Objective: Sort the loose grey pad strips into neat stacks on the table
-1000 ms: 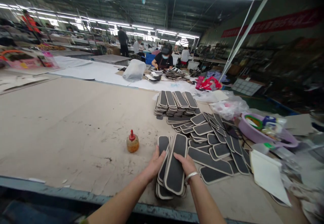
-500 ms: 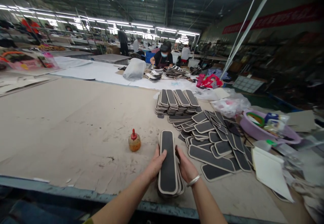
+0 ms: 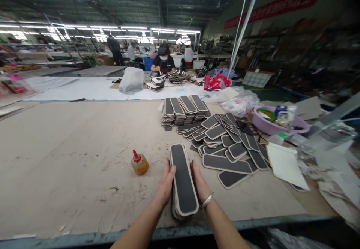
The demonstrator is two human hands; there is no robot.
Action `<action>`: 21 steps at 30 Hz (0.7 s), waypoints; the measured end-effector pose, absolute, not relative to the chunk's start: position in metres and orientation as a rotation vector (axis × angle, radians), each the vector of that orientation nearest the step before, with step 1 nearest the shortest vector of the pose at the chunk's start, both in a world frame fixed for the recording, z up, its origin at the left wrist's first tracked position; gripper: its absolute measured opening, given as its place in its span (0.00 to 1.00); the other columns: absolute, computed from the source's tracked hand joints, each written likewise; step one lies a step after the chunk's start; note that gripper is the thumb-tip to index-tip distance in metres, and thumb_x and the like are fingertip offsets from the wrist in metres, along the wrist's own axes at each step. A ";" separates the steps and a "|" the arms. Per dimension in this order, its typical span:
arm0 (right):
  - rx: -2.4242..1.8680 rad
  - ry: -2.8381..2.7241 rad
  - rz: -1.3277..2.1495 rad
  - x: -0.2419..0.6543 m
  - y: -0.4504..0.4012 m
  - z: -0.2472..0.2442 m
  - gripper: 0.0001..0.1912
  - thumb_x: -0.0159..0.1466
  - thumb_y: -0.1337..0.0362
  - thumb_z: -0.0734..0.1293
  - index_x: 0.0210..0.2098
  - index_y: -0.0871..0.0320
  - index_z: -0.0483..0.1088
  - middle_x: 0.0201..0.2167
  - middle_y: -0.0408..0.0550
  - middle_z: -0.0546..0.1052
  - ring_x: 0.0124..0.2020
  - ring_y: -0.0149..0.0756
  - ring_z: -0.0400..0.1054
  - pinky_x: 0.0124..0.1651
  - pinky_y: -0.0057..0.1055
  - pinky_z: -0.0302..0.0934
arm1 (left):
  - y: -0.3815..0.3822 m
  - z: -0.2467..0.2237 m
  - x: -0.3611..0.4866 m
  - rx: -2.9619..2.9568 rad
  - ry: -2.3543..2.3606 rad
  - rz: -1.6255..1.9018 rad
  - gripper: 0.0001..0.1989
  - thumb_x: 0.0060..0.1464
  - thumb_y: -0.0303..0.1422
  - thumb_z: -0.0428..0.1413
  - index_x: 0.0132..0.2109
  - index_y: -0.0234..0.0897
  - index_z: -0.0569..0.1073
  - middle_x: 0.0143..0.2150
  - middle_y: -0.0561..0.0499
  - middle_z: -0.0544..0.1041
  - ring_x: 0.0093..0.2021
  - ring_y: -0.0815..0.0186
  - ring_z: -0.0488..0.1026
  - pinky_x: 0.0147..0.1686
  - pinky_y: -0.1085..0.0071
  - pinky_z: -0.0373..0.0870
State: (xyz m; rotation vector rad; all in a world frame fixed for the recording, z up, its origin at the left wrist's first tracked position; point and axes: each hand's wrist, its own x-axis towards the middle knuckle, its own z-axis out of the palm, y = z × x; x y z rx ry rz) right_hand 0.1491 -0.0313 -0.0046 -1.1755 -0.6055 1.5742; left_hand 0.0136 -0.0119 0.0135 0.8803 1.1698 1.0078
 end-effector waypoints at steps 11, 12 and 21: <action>-1.267 -1.108 1.203 0.180 0.073 0.017 0.36 0.54 0.44 0.66 0.58 0.52 0.61 0.65 0.45 0.54 0.67 0.37 0.40 0.66 0.35 0.29 | -0.005 0.034 0.019 0.803 1.144 0.925 0.38 0.49 0.42 0.59 0.64 0.43 0.53 0.61 0.49 0.64 0.60 0.53 0.61 0.58 0.61 0.62; -1.277 -1.143 1.193 0.179 0.085 0.020 0.34 0.55 0.46 0.66 0.57 0.53 0.62 0.64 0.47 0.55 0.66 0.39 0.41 0.66 0.37 0.30 | -0.007 0.035 0.020 0.784 1.123 0.919 0.38 0.49 0.42 0.58 0.64 0.44 0.53 0.60 0.49 0.66 0.58 0.53 0.64 0.55 0.61 0.65; -1.341 -1.257 1.240 0.169 0.101 0.003 0.16 0.64 0.55 0.61 0.45 0.58 0.69 0.51 0.50 0.70 0.53 0.40 0.63 0.57 0.48 0.53 | -0.008 0.039 0.029 0.723 1.088 0.903 0.36 0.51 0.42 0.57 0.64 0.40 0.53 0.53 0.44 0.73 0.48 0.57 0.73 0.46 0.63 0.73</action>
